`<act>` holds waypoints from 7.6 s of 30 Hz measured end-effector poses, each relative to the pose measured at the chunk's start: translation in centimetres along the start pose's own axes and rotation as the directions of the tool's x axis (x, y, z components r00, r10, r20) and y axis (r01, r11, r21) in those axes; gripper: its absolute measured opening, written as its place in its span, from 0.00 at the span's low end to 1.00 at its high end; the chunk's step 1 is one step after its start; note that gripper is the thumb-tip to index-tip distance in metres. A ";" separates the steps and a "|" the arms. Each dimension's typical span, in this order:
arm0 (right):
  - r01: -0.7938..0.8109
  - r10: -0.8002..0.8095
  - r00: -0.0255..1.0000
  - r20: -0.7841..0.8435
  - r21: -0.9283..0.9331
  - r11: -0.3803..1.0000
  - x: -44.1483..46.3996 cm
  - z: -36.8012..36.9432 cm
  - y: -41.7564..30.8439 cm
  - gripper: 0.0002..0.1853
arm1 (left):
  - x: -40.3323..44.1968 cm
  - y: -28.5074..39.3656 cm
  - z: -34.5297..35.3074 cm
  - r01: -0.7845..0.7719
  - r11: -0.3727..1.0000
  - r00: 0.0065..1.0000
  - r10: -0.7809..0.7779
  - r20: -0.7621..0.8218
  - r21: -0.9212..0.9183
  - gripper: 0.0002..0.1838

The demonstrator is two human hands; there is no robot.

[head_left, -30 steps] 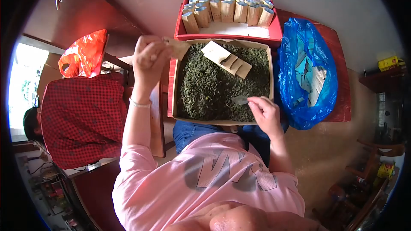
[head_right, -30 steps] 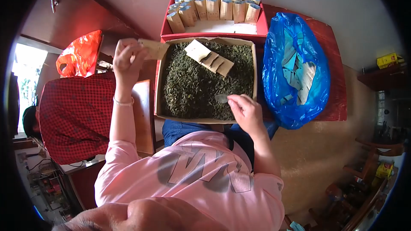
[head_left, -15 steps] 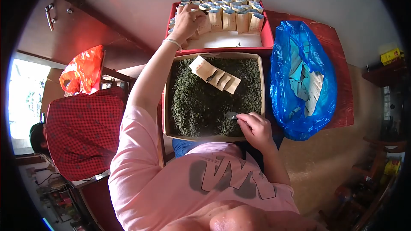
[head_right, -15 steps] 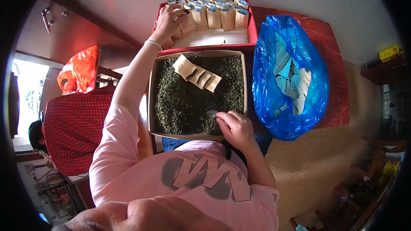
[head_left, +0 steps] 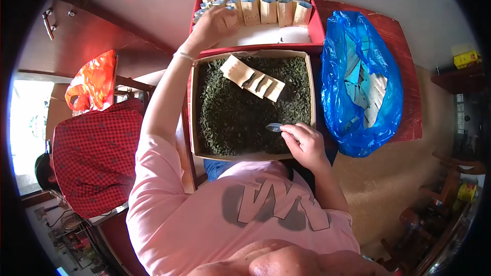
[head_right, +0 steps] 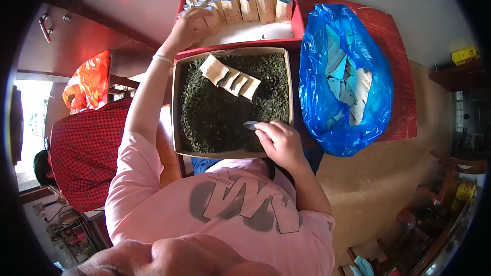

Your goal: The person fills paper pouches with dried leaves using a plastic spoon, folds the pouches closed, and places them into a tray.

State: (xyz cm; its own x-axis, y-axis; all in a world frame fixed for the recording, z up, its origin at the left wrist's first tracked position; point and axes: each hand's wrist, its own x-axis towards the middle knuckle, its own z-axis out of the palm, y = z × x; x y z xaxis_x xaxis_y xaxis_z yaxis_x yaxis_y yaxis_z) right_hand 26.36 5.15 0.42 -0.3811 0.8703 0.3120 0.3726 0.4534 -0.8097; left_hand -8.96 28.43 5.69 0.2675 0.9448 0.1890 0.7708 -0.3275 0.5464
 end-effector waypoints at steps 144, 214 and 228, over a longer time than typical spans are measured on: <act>0.215 -0.222 0.972 -0.080 -0.090 0.972 1.5 0.4 -7.7 0.10 | -24.9 12.9 8.4 -0.049 0.933 0.974 -0.033 -0.222 -0.356 0.38; -0.174 0.242 0.921 0.304 -0.236 0.956 0.6 3.8 -3.8 0.10 | -25.0 12.9 8.3 0.000 0.919 0.973 -0.092 -0.212 -0.395 0.36; -0.421 0.487 0.871 -0.063 0.414 0.807 1.1 -0.5 -4.1 0.13 | -25.1 12.6 8.3 -0.013 0.917 0.978 -0.072 -0.197 -0.398 0.36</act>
State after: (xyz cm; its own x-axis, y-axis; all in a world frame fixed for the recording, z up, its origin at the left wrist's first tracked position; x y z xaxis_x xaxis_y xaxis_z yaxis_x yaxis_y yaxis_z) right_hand 24.83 4.39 4.31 -0.0971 0.9911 -0.0914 0.1106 -0.0805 -0.9906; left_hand -1.15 0.61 1.10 0.0922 0.9474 0.3065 0.4737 -0.3125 0.8234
